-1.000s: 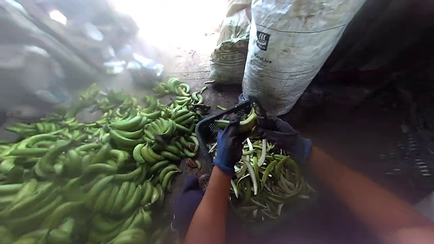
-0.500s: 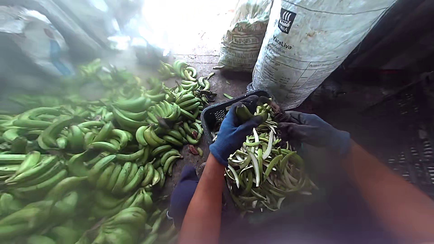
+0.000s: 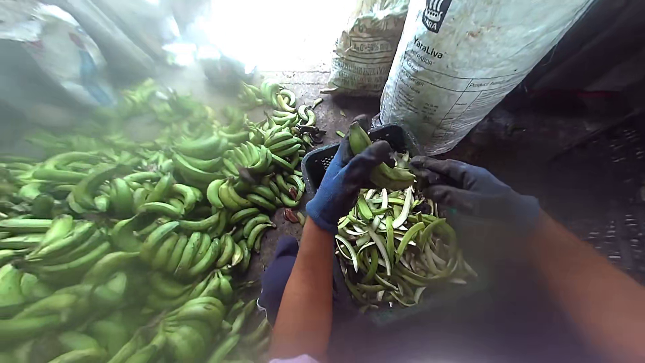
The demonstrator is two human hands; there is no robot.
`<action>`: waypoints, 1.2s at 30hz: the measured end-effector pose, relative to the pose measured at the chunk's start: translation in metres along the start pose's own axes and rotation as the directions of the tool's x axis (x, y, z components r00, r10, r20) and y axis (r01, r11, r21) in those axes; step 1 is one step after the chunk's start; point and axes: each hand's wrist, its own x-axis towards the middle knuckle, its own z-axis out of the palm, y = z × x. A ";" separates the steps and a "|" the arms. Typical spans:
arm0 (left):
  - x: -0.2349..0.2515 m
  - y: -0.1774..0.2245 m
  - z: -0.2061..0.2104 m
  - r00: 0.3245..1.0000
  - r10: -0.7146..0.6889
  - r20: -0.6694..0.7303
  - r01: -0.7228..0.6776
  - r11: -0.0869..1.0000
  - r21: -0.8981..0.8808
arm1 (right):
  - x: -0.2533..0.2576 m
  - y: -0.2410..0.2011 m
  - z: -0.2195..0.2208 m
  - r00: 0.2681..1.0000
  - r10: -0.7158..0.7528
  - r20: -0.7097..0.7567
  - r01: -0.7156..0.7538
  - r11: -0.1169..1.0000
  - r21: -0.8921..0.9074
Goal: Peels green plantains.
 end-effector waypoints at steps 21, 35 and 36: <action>-0.027 -0.004 0.015 0.985 0.017 -0.174 -0.015 1.000 0.016 | 0.018 -0.016 -0.014 0.937 -0.322 -0.139 0.293 0.937 -0.191; -0.015 -0.004 0.009 0.998 -0.053 -0.025 0.048 0.984 -0.171 | 0.018 -0.016 -0.003 0.962 -0.168 -0.214 0.111 0.961 -0.255; -0.011 -0.005 0.009 0.995 -0.016 -0.096 0.007 0.996 -0.092 | 0.014 -0.016 0.004 0.969 -0.172 -0.176 0.129 0.964 -0.233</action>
